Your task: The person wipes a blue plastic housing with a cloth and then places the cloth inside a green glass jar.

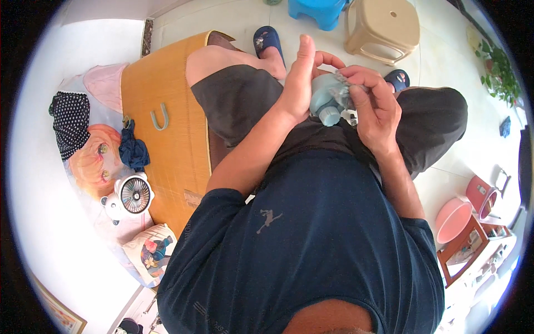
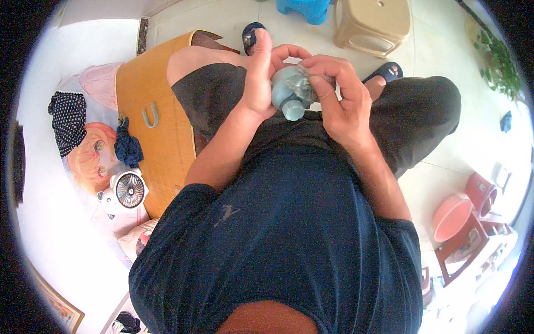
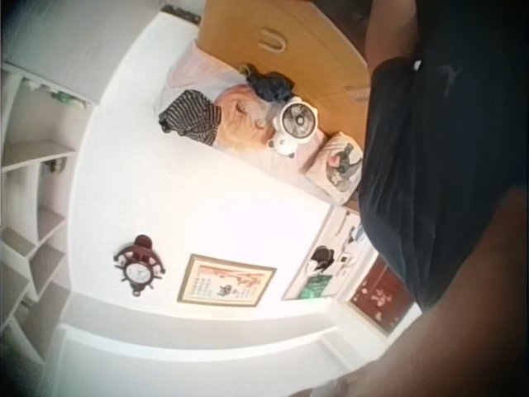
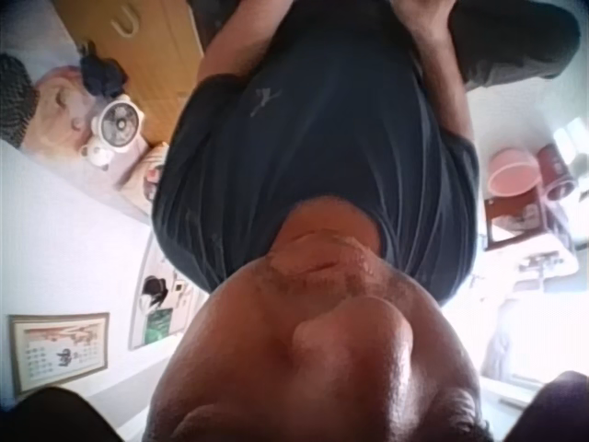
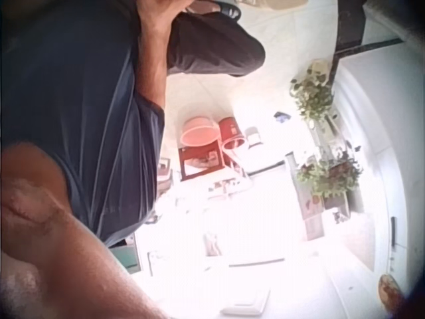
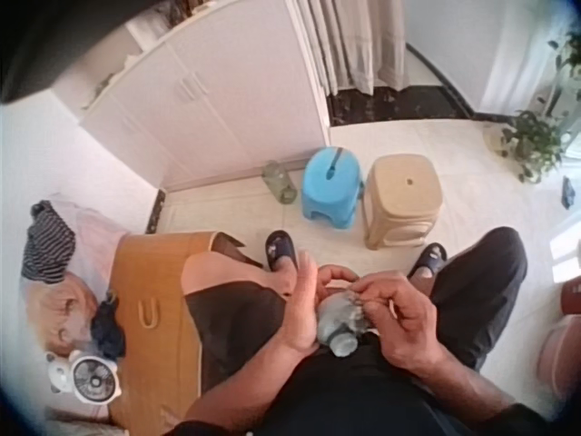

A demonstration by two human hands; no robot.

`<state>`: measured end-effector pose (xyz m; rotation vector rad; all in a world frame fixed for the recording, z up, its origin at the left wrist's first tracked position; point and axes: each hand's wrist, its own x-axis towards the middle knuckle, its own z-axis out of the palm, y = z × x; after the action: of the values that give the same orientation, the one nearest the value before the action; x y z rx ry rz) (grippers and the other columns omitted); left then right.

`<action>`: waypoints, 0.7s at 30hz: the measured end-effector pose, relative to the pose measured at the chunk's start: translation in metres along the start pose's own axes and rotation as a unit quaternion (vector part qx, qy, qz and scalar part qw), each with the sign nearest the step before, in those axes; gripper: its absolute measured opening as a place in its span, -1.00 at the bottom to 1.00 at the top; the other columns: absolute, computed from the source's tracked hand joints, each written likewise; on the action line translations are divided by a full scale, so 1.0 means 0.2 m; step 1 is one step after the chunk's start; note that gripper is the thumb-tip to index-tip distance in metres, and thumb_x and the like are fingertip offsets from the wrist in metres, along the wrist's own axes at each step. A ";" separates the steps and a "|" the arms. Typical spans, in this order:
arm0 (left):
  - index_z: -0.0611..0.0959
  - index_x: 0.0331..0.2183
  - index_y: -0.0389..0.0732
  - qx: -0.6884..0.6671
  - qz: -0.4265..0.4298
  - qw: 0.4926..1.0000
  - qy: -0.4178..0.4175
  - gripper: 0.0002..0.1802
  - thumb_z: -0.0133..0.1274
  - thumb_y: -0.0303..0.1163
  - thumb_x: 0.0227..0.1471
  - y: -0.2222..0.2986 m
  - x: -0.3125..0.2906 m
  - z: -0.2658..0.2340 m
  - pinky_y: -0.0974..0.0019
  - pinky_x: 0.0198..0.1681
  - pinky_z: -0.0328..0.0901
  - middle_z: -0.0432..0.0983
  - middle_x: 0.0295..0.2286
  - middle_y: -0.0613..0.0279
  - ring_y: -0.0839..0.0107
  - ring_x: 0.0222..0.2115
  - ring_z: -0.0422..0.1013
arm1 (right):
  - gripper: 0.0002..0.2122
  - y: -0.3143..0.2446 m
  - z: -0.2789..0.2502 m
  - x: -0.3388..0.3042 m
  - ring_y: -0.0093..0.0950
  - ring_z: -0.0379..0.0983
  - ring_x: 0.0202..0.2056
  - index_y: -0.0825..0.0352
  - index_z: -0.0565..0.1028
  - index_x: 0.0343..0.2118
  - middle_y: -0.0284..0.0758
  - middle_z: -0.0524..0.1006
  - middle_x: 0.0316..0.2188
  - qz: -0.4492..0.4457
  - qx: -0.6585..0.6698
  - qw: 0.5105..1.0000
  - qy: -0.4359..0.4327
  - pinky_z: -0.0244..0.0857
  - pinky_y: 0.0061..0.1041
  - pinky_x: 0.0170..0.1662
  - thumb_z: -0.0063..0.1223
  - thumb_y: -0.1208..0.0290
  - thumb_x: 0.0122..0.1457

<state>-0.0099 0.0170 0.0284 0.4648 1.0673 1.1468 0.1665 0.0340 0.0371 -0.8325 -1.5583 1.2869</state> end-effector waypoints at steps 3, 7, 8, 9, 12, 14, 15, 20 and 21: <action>0.60 -0.14 -0.36 0.040 0.017 0.999 -0.017 0.09 -0.44 0.60 0.22 -0.03 0.02 0.03 0.36 -0.17 0.43 0.61 -0.29 0.09 0.41 -0.29 0.52 | -0.88 -0.07 0.00 0.06 -0.38 0.58 -0.12 0.39 0.59 -0.15 -0.24 0.64 -0.14 -0.033 -0.050 0.994 -0.086 0.45 -0.43 -0.04 0.14 0.63 0.28; 0.57 -0.14 -0.35 0.010 0.003 1.000 -0.017 0.10 -0.47 0.61 0.20 -0.01 0.02 0.03 0.34 -0.16 0.43 0.59 -0.27 0.11 0.42 -0.27 0.51 | -0.85 -0.10 0.01 0.09 -0.34 0.60 -0.18 0.33 0.60 -0.11 -0.23 0.63 -0.20 -0.022 -0.085 0.989 -0.117 0.46 -0.41 -0.07 0.17 0.61 0.27; 0.57 -0.13 -0.35 -0.007 -0.004 1.000 -0.006 0.12 -0.46 0.64 0.17 0.00 0.01 0.04 0.34 -0.15 0.43 0.59 -0.28 0.12 0.41 -0.27 0.51 | -0.86 -0.10 0.01 0.08 -0.37 0.61 -0.17 0.35 0.60 -0.11 -0.24 0.64 -0.20 0.010 -0.082 0.990 -0.110 0.47 -0.42 -0.07 0.17 0.60 0.29; 0.57 -0.13 -0.35 -0.008 -0.003 1.000 -0.005 0.12 -0.46 0.64 0.17 0.00 0.00 0.04 0.34 -0.15 0.43 0.59 -0.28 0.12 0.41 -0.27 0.51 | -0.86 -0.10 0.01 0.08 -0.37 0.61 -0.17 0.35 0.60 -0.11 -0.24 0.64 -0.20 0.010 -0.082 0.990 -0.112 0.47 -0.42 -0.07 0.17 0.60 0.29; 0.62 -0.10 -0.34 -0.037 -0.030 0.999 -0.007 0.12 -0.54 0.59 0.22 -0.03 0.00 0.01 0.30 -0.04 0.45 0.62 -0.25 0.15 0.37 -0.21 0.55 | -0.87 -0.07 0.01 0.05 -0.42 0.60 -0.17 0.39 0.58 -0.09 -0.26 0.65 -0.19 -0.008 -0.044 0.996 -0.083 0.47 -0.44 -0.07 0.13 0.57 0.33; 0.62 -0.09 -0.33 -0.068 -0.014 0.998 -0.006 0.12 -0.48 0.61 0.20 -0.06 0.01 -0.02 0.22 -0.10 0.52 0.63 -0.26 0.12 0.32 -0.22 0.58 | -0.86 -0.02 0.01 0.02 -0.48 0.58 -0.16 0.42 0.57 -0.06 -0.27 0.65 -0.17 0.010 -0.021 0.999 -0.040 0.47 -0.46 -0.05 0.10 0.55 0.37; 0.62 -0.09 -0.33 -0.068 -0.014 0.998 -0.007 0.12 -0.48 0.61 0.20 -0.05 0.00 -0.02 0.22 -0.10 0.52 0.63 -0.26 0.12 0.32 -0.22 0.58 | -0.86 -0.01 0.00 0.01 -0.48 0.58 -0.16 0.42 0.57 -0.06 -0.27 0.65 -0.17 0.010 -0.021 0.999 -0.039 0.47 -0.46 -0.05 0.10 0.55 0.37; 0.61 -0.05 -0.30 -0.132 -0.037 0.991 0.001 0.10 -0.35 0.65 0.13 -0.02 -0.01 -0.05 -0.02 -0.29 0.61 0.63 -0.21 0.05 0.16 -0.24 0.62 | -0.75 0.00 -0.02 0.00 -0.52 0.52 -0.09 0.40 0.52 0.07 -0.29 0.60 -0.05 0.120 0.026 0.991 -0.062 0.40 -0.52 0.03 0.13 0.46 0.39; 0.61 -0.05 -0.29 -0.147 -0.035 0.989 0.002 0.10 -0.34 0.65 0.13 -0.02 0.00 -0.04 -0.04 -0.32 0.61 0.63 -0.19 0.04 0.15 -0.25 0.63 | -0.75 0.01 -0.02 0.01 -0.52 0.52 -0.09 0.40 0.52 0.07 -0.29 0.60 -0.05 0.118 0.025 0.991 -0.062 0.40 -0.52 0.03 0.13 0.46 0.39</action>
<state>-0.0147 0.0140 0.0210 0.1913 0.8932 1.2183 0.1698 0.0374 0.0360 -0.9419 -1.5508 1.5684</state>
